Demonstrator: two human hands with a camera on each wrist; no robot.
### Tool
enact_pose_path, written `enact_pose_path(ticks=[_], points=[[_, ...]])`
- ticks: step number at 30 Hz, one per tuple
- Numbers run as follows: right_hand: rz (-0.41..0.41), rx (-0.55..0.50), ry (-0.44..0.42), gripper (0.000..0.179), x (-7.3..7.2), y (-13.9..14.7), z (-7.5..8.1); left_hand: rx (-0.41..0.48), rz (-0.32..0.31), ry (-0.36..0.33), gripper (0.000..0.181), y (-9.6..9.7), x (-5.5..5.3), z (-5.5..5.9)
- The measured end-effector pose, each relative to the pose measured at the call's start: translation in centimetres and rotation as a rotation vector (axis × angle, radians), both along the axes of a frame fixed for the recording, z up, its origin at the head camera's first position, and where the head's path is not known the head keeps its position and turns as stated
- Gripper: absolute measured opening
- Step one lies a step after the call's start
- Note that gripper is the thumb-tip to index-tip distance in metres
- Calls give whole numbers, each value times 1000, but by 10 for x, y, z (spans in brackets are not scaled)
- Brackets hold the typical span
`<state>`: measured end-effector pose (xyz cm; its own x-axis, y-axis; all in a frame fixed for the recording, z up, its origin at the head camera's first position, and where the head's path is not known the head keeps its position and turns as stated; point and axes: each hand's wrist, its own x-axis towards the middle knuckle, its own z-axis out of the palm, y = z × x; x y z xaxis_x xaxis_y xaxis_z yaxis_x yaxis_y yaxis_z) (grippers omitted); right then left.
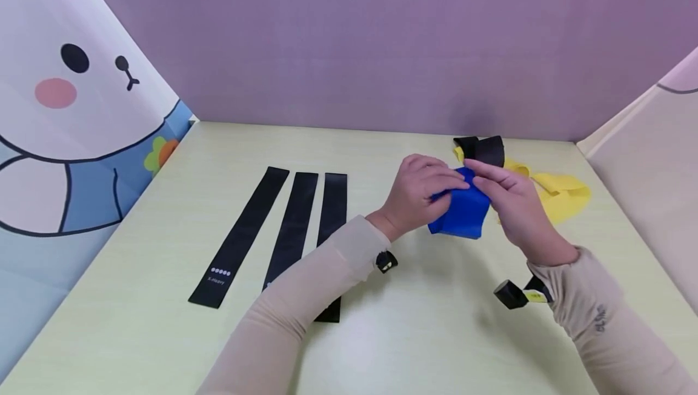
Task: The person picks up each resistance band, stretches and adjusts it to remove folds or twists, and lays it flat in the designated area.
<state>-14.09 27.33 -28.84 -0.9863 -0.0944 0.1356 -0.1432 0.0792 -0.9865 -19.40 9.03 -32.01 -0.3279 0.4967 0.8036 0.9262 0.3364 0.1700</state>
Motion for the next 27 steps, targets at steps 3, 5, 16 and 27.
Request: enact_pose_path(ticks=[3,5,16,27], points=[[28,-93,-4,26,0,-2,-7,72,-69,-202,21,-2,1,7],[26,-127,-3,28,1,-4,-11,134,-105,-311,20,-3,1,12],[46,381,14,24,1,-7,-19,419,-141,-714,22,-8,8,32],[-45,569,217,35,12,-18,-12,444,5,-787,21,-13,-2,29]])
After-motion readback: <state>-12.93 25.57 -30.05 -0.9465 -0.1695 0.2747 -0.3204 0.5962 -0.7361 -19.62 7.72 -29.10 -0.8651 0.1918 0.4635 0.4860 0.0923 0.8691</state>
